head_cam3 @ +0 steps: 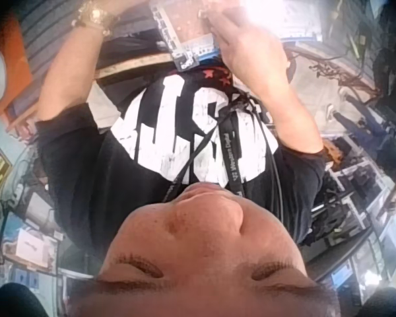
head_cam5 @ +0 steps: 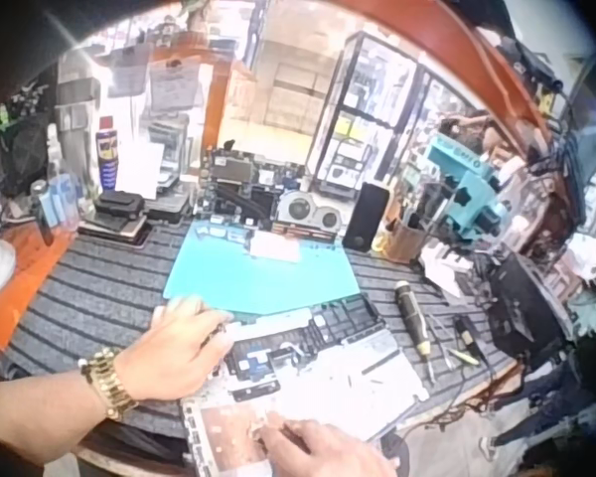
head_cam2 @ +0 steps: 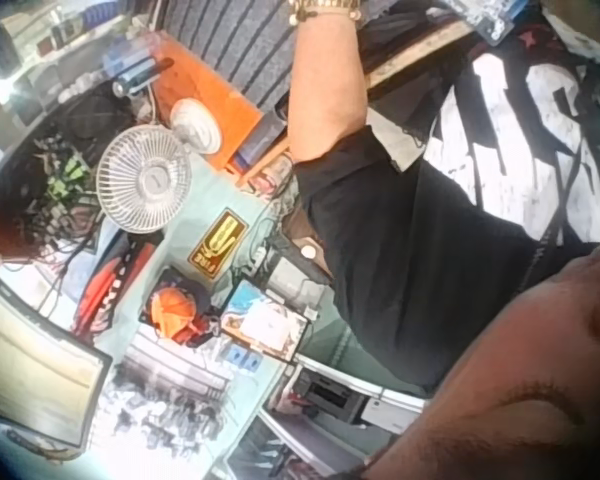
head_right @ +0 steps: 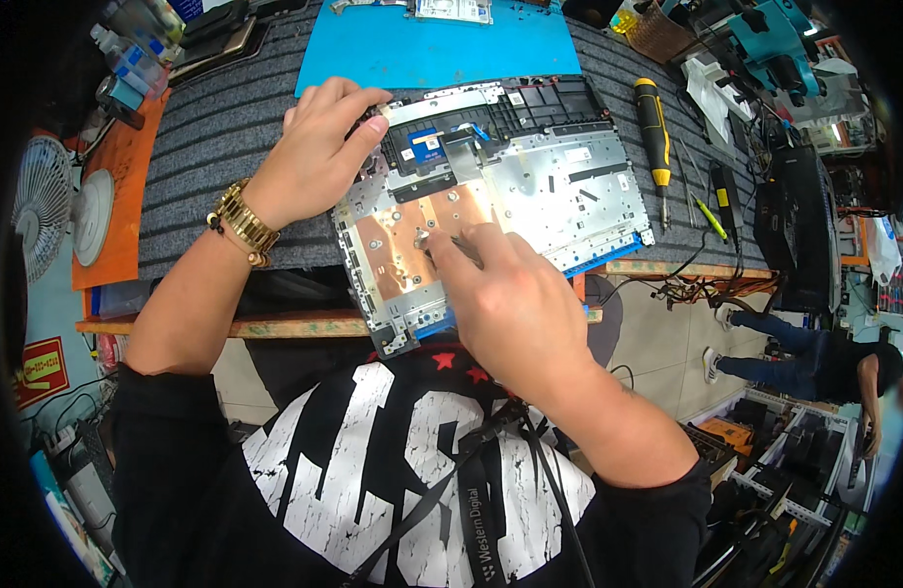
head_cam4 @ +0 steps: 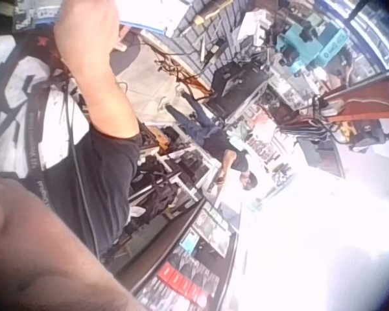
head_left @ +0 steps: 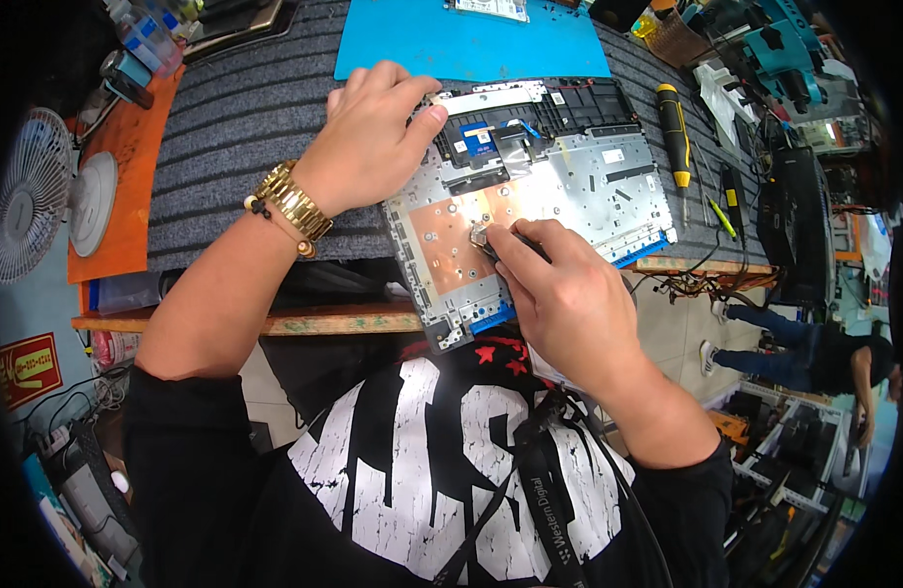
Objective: The person handles internal laptop components by hand, including cables, thermal pads, and metal shielding while using a blue spudger tool to manipulate small connectors.
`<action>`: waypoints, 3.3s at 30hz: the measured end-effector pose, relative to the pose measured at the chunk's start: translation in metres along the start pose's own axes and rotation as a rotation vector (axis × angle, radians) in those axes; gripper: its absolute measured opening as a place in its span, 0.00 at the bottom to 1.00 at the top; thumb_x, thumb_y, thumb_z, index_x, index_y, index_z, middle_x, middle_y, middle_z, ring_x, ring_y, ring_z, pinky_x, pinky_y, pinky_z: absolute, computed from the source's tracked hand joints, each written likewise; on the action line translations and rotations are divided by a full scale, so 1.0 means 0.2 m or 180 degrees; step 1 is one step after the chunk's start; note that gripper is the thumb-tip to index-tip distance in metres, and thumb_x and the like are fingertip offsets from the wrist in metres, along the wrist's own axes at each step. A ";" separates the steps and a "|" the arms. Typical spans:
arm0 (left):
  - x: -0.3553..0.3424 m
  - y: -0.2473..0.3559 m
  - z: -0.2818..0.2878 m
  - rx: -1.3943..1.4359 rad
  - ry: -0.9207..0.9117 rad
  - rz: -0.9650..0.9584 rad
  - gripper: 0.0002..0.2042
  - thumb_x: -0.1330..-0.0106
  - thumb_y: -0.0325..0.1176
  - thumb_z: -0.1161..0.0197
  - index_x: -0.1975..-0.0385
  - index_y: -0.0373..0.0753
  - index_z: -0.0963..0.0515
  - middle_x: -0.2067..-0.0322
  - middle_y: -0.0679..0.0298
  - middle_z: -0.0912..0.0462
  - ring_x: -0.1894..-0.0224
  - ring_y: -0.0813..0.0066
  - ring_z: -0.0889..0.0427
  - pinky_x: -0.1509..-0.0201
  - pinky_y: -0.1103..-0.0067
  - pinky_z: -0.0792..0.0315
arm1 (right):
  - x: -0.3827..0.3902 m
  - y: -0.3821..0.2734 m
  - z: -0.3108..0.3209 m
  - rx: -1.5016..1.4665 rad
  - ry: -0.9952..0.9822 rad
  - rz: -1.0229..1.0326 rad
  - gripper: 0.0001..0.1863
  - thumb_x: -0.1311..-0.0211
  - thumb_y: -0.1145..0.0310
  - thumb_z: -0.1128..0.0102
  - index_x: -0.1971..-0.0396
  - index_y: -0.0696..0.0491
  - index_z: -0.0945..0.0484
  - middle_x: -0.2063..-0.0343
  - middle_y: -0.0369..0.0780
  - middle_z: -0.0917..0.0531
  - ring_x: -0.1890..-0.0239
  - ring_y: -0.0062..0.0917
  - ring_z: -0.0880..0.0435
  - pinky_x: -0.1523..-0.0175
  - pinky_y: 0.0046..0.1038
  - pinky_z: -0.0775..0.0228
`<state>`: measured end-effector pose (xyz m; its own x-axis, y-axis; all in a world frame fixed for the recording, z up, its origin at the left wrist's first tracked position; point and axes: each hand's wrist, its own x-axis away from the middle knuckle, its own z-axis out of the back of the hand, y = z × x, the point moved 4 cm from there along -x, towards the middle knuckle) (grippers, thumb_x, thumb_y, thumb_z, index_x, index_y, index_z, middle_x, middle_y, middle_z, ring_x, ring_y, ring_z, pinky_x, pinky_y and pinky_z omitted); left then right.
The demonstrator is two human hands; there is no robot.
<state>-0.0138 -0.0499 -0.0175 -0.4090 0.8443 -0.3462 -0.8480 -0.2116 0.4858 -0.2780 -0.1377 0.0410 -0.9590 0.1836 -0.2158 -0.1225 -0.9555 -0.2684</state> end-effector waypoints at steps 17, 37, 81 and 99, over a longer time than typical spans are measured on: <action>0.00 0.00 -0.01 -0.0081 -0.0105 0.0107 0.21 0.05 0.47 0.42 0.26 0.42 0.13 0.40 0.57 0.16 0.33 0.53 0.22 0.24 0.57 0.33 | -0.04 0.03 -0.01 -0.0039 -0.0156 -0.0021 0.21 0.30 0.74 0.25 0.38 0.50 0.06 0.58 0.42 0.15 0.57 0.42 0.06 0.54 0.44 0.10; 0.00 -0.01 0.05 -0.0032 -0.0225 -0.0032 0.22 0.06 0.46 0.40 0.26 0.40 0.14 0.41 0.56 0.17 0.33 0.52 0.21 0.25 0.58 0.30 | -0.19 0.11 0.11 0.0371 -0.0773 0.0938 0.10 0.27 0.67 0.29 0.50 0.50 0.07 0.52 0.41 0.09 0.46 0.38 0.04 0.45 0.42 0.07; -0.02 0.96 -0.28 0.5114 -0.1089 0.0015 0.22 0.02 0.45 0.40 0.28 0.32 0.17 0.37 0.64 0.09 0.37 0.78 0.12 0.26 0.73 0.20 | 0.06 0.27 0.48 -0.1450 0.2101 0.1452 0.29 0.47 0.48 -0.01 0.63 0.49 0.13 0.70 0.35 0.10 0.72 0.35 0.10 0.65 0.33 0.20; -0.19 1.27 -0.35 0.4478 -0.2606 0.1949 0.45 0.05 0.73 0.59 0.20 0.29 0.28 0.31 0.25 0.12 0.34 0.38 0.04 0.35 0.54 0.06 | 0.10 0.86 0.52 -0.4343 0.2648 0.0007 0.31 0.11 0.34 0.31 0.60 0.49 0.26 0.77 0.33 0.29 0.80 0.21 0.28 0.74 0.31 0.35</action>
<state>-0.2369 -0.1692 0.0624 0.1070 0.9165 0.3855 0.4500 -0.3903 0.8032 -0.3440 -0.3227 0.0885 -0.5030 0.6880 -0.5231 0.6263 -0.1270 -0.7692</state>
